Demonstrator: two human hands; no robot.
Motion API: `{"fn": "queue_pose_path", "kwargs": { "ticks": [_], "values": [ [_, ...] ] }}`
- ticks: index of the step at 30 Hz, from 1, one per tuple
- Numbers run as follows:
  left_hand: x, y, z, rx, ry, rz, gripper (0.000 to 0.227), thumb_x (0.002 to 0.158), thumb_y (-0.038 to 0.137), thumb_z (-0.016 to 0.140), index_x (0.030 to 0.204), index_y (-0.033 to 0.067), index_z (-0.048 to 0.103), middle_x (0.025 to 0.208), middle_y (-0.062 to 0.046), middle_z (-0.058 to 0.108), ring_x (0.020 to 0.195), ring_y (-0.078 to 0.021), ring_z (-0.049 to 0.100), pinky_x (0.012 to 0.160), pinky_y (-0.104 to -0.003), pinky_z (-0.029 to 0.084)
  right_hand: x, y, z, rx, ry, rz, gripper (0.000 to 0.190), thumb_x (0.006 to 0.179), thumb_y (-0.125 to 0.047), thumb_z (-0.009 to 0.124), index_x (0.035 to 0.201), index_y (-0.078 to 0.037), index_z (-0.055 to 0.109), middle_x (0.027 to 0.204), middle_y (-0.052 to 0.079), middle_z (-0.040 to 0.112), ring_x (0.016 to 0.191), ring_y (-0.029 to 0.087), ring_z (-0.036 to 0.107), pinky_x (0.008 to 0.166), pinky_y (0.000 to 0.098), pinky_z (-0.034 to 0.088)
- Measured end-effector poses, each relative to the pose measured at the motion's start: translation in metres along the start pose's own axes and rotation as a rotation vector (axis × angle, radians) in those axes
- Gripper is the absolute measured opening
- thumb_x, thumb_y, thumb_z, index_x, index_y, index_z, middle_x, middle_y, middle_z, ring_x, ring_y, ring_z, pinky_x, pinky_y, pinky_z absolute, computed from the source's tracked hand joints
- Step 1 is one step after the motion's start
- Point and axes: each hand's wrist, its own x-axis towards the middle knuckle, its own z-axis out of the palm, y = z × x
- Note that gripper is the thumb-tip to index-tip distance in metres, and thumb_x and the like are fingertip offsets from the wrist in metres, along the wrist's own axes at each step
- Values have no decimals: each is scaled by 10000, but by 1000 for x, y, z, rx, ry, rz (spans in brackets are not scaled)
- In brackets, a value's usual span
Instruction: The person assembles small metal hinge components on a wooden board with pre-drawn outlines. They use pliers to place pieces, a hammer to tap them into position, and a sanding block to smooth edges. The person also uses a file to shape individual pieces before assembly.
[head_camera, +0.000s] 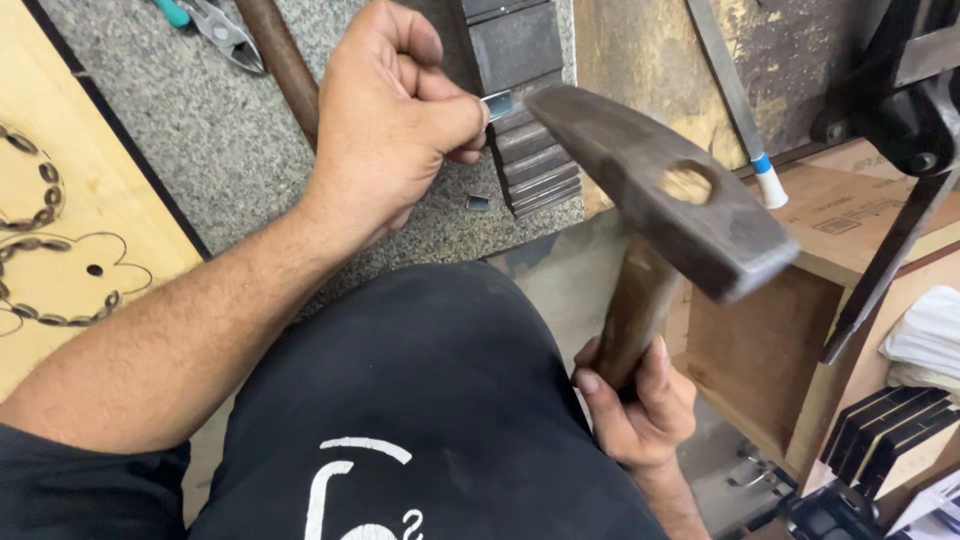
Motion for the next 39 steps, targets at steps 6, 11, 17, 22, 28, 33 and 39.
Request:
{"fn": "queue_pose_path", "kwargs": {
  "ticks": [6, 11, 17, 22, 28, 33, 39],
  "values": [
    [0, 1, 1, 41, 6, 25, 361, 867, -144, 672, 1087, -3, 423, 764, -92, 658, 628, -135, 682, 555, -266, 590, 5, -1, -3, -89, -50, 38, 789, 909, 101, 725, 1591, -67, 367, 919, 127, 712, 755, 166, 692, 715, 291, 590],
    [-5, -5, -4, 71, -19, 86, 355, 902, -146, 666, 1106, 10, 421, 822, -81, 651, 699, -113, 691, 614, -259, 612, 0, -1, -2, 12, -31, 14, 799, 949, 89, 715, 1627, -121, 348, 962, 109, 706, 768, 156, 690, 719, 266, 597],
    [-5, -7, -3, 111, -2, 115, 377, 894, -153, 691, 1106, 19, 430, 844, -61, 624, 710, -94, 667, 620, -249, 603, 3, -2, -4, -80, -63, 68, 790, 904, 91, 726, 1591, -66, 370, 909, 109, 714, 733, 146, 682, 705, 270, 582],
    [-5, -8, -4, 99, -14, 117, 368, 912, -158, 685, 1114, 17, 433, 838, -72, 634, 711, -107, 670, 627, -258, 597, 2, -2, -4, -143, -67, 50, 785, 886, 92, 733, 1580, -77, 406, 885, 119, 690, 732, 158, 666, 692, 284, 554],
    [-5, 1, 0, 61, -2, 47, 371, 878, -131, 673, 1108, 26, 428, 795, -79, 664, 665, -120, 684, 577, -255, 595, -4, 10, -9, 4, 29, 124, 738, 962, 87, 699, 1605, -55, 365, 949, 108, 726, 706, 115, 676, 667, 243, 582],
    [-17, 10, -3, -37, -6, -21, 297, 891, -109, 664, 1152, -51, 536, 820, -94, 686, 678, -133, 683, 621, -272, 600, -1, 52, -17, -193, 157, 224, 658, 947, 41, 745, 1542, 29, 465, 883, 112, 696, 707, 131, 652, 688, 273, 559],
    [-51, 13, -24, 45, 46, -56, 211, 930, -44, 672, 1138, -73, 701, 888, -77, 722, 749, -112, 688, 684, -258, 594, 22, 132, -26, -584, 121, 14, 605, 962, -36, 790, 1509, -6, 534, 945, 169, 691, 801, 267, 682, 759, 353, 559]
  ]
}}
